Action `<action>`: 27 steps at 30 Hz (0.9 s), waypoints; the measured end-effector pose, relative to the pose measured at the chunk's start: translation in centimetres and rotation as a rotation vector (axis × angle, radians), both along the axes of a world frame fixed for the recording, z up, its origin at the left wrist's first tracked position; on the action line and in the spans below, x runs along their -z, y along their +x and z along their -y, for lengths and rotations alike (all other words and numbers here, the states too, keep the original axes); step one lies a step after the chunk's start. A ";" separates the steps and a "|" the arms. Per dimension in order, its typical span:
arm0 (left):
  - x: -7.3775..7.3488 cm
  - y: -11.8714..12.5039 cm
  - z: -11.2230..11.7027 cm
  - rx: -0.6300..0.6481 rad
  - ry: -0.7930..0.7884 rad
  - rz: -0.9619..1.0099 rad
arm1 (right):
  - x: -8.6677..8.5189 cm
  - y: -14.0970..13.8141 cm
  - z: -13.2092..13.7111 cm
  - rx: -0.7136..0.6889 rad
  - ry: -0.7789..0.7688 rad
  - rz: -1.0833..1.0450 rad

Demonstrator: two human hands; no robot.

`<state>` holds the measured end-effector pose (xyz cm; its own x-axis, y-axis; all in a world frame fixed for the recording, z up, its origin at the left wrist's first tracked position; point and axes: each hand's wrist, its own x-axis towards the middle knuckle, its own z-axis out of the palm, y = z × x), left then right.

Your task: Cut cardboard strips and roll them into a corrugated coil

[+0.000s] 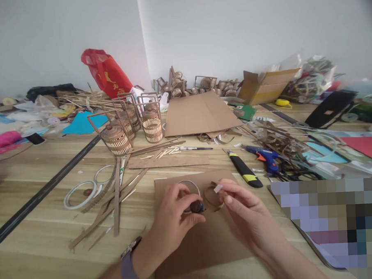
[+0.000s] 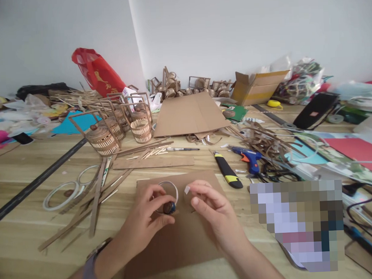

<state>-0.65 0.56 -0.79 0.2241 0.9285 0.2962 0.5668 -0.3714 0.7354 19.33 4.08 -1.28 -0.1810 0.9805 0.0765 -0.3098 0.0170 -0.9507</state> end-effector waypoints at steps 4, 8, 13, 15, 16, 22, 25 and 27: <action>-0.5 0.6 0.4 0.120 -0.042 0.182 | 0.1 -0.6 0.9 -0.101 -0.159 -0.180; -0.4 1.0 0.7 0.121 -0.070 0.289 | 0.3 -1.1 1.5 -0.211 -0.262 -0.251; -0.6 1.3 1.1 0.163 -0.065 0.325 | 0.7 -1.4 2.1 -0.265 -0.298 -0.284; -0.7 1.3 1.1 0.173 -0.056 0.322 | 0.9 -1.5 2.2 -0.278 -0.304 -0.296; -0.8 1.3 1.1 0.172 -0.056 0.318 | 0.9 -1.5 2.3 -0.288 -0.308 -0.298; -0.8 1.3 1.0 0.154 -0.052 0.308 | 1.1 -1.6 2.3 -0.315 -0.284 -0.283; -0.7 1.3 1.0 0.158 -0.036 0.313 | 1.1 -1.8 2.3 -0.304 -0.280 -0.258; -0.8 1.3 1.1 0.167 -0.026 0.319 | 1.1 -1.8 2.3 -0.304 -0.288 -0.256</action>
<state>0.62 -0.52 0.02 0.2738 0.8949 0.3523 0.2405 -0.4184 0.8759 17.53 1.73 -2.38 -0.4731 0.8740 -0.1109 -0.4840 -0.3630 -0.7962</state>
